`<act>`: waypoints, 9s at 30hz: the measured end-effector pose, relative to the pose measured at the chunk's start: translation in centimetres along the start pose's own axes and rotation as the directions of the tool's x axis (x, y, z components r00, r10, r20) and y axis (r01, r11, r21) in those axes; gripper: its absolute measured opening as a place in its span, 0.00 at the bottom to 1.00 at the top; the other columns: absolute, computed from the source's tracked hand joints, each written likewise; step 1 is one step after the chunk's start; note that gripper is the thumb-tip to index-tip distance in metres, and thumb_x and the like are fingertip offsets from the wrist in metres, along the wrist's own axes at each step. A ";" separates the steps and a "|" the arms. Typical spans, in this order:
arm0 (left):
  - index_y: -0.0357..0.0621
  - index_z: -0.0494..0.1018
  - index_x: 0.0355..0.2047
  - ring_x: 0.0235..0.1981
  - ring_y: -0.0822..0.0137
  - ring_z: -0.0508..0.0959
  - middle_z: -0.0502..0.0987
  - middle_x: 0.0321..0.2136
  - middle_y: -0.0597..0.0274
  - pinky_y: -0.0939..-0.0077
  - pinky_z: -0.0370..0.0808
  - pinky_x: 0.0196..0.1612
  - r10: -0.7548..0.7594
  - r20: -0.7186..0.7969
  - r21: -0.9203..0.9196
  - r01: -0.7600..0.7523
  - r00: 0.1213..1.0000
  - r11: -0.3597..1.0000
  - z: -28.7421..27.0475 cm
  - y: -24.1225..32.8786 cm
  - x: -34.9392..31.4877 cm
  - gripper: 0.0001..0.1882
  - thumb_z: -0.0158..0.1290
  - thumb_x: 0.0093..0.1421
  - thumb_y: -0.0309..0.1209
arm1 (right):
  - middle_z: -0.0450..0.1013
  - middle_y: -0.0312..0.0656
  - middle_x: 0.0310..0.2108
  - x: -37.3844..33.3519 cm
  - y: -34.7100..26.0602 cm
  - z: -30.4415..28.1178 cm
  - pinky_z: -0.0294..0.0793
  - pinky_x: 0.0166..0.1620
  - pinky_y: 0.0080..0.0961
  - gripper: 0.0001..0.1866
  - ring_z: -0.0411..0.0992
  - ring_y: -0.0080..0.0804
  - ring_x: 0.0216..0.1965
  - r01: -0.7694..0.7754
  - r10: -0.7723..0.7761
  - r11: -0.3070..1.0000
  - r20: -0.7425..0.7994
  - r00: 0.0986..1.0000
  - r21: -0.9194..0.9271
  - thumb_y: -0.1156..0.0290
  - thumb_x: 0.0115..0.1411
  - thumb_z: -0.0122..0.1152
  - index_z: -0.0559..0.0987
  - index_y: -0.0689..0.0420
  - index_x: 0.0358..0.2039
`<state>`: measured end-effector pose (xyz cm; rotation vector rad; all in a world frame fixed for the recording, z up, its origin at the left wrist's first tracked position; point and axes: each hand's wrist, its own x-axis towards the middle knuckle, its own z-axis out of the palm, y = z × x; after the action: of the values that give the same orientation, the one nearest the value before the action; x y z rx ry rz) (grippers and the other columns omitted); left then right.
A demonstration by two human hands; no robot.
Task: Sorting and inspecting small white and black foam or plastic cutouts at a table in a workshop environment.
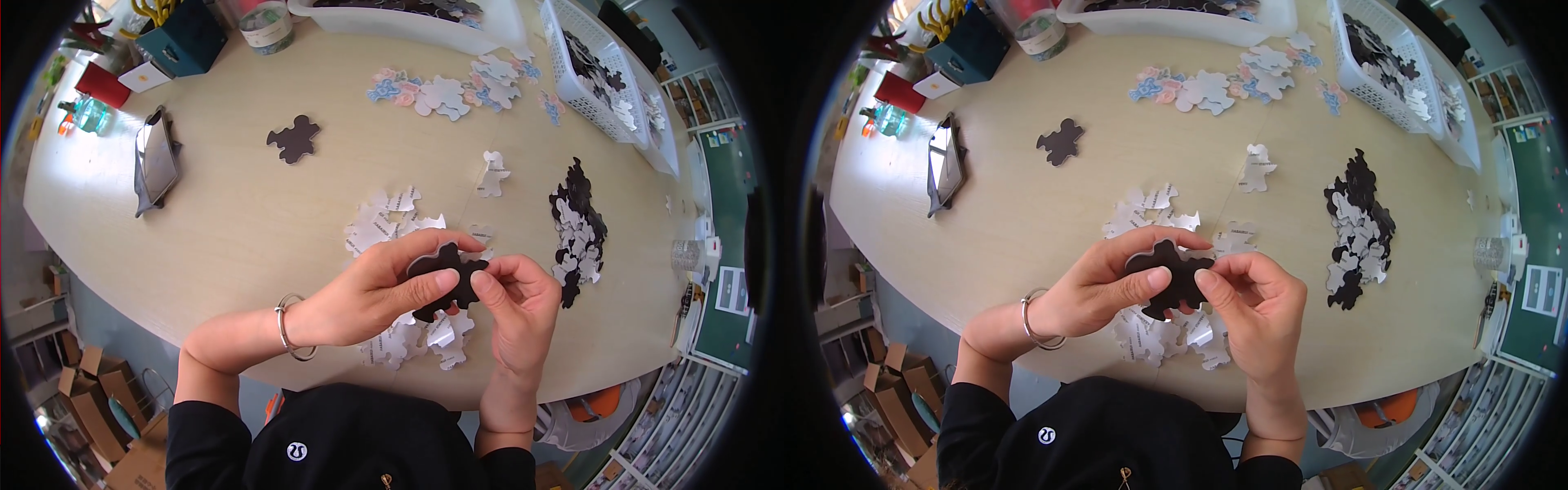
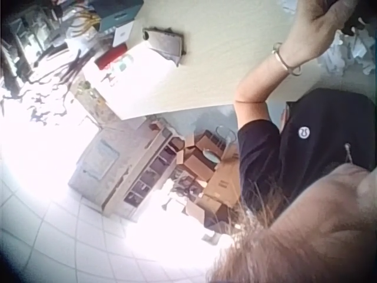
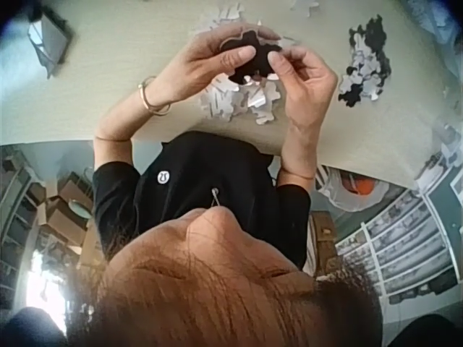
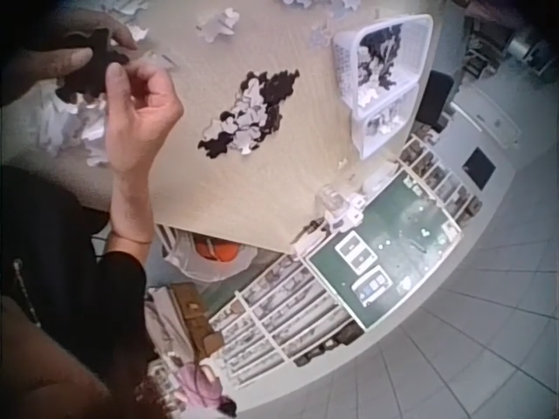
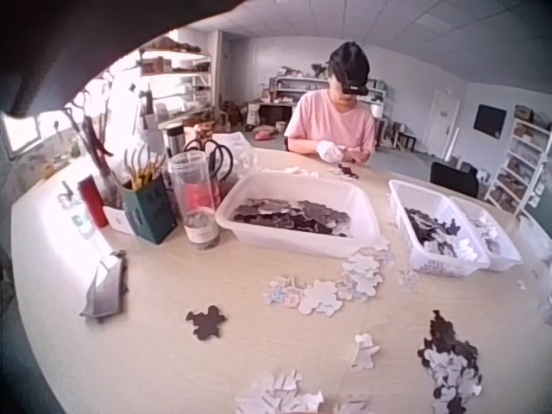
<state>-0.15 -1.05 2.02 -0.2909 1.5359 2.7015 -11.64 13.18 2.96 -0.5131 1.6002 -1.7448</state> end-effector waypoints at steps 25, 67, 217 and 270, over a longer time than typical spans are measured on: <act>0.36 0.61 0.55 0.35 0.72 0.76 0.75 0.36 0.59 0.77 0.74 0.40 0.048 -0.109 0.086 -0.038 0.993 0.996 0.9 -0.1 -0.1 0.22 0.35 0.67 0.38 | 0.73 0.36 0.21 -0.4 -0.2 0.7 0.67 0.28 0.12 0.05 0.69 0.16 0.23 0.034 -0.059 0.975 -0.107 0.992 -0.221 0.77 0.51 0.63 0.76 0.66 0.25; 0.41 0.62 0.51 0.51 0.65 0.69 0.67 0.48 0.58 0.62 0.71 0.52 -0.013 -0.086 -0.531 -0.035 0.996 0.847 1.0 -0.3 -0.1 0.16 0.39 0.66 0.35 | 0.73 0.35 0.19 0.1 -1.0 2.4 0.65 0.26 0.12 0.05 0.67 0.14 0.20 0.223 -0.294 0.873 -0.104 0.950 -0.435 0.80 0.50 0.63 0.75 0.66 0.21; 0.44 0.68 0.41 0.15 0.77 0.65 0.73 0.30 0.62 0.86 0.62 0.15 -0.126 0.143 -0.178 0.151 0.982 0.972 -1.3 -2.1 3.7 0.13 0.44 0.55 0.23 | 0.70 0.44 0.20 9.6 3.7 -13.2 0.69 0.25 0.34 0.08 0.71 0.41 0.23 0.165 -0.542 0.050 0.112 0.833 -0.985 0.70 0.56 0.56 0.69 0.59 0.27; 0.35 0.72 0.41 0.25 0.66 0.77 0.74 0.32 0.55 0.79 0.74 0.29 0.670 0.109 0.801 -0.464 0.735 0.378 3.1 -0.8 -0.3 0.19 0.50 0.45 0.15 | 0.70 0.42 0.25 -1.8 1.4 1.9 0.68 0.27 0.23 0.09 0.68 0.34 0.24 0.661 -0.753 0.491 0.105 0.649 -0.568 0.73 0.52 0.62 0.71 0.62 0.28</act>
<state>-0.20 2.00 2.96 -0.0160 3.2323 1.9317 -8.76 13.17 2.23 -1.5732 2.2385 -1.8541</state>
